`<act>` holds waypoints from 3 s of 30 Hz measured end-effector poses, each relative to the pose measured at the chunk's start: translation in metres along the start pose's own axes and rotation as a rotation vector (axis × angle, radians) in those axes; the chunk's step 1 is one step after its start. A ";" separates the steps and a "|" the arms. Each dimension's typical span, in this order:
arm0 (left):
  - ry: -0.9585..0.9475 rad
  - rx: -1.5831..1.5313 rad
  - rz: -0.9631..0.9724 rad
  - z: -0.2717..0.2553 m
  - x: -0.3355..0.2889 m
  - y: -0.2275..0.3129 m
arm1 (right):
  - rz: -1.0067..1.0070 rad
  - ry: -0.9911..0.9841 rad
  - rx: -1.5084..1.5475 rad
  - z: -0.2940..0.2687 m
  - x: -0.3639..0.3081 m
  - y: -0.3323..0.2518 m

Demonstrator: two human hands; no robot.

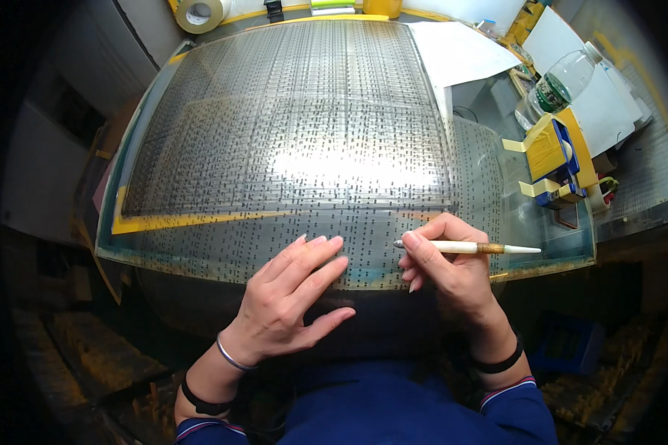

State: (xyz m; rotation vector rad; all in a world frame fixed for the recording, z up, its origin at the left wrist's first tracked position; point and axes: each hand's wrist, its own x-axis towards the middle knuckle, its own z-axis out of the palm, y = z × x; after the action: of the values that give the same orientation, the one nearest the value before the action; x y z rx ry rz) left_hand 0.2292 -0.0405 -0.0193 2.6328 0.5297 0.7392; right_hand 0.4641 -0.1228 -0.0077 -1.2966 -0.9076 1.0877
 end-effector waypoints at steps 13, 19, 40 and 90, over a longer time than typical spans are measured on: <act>-0.192 0.082 0.065 0.005 0.010 0.015 | -0.022 -0.006 0.031 -0.002 -0.001 0.002; -0.166 -0.507 0.052 0.000 0.005 0.001 | -0.016 -0.010 0.042 -0.004 -0.002 0.001; 0.189 -0.350 -0.023 0.022 0.018 0.009 | -0.318 -0.262 -0.334 -0.010 0.000 0.002; 0.197 -0.203 0.003 0.024 0.017 0.010 | -0.325 -0.295 -0.373 -0.011 0.000 -0.001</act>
State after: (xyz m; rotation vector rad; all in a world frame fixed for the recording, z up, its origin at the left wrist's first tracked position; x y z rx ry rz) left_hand 0.2586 -0.0472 -0.0274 2.3888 0.4755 1.0047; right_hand 0.4752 -0.1257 -0.0082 -1.2433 -1.5435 0.8886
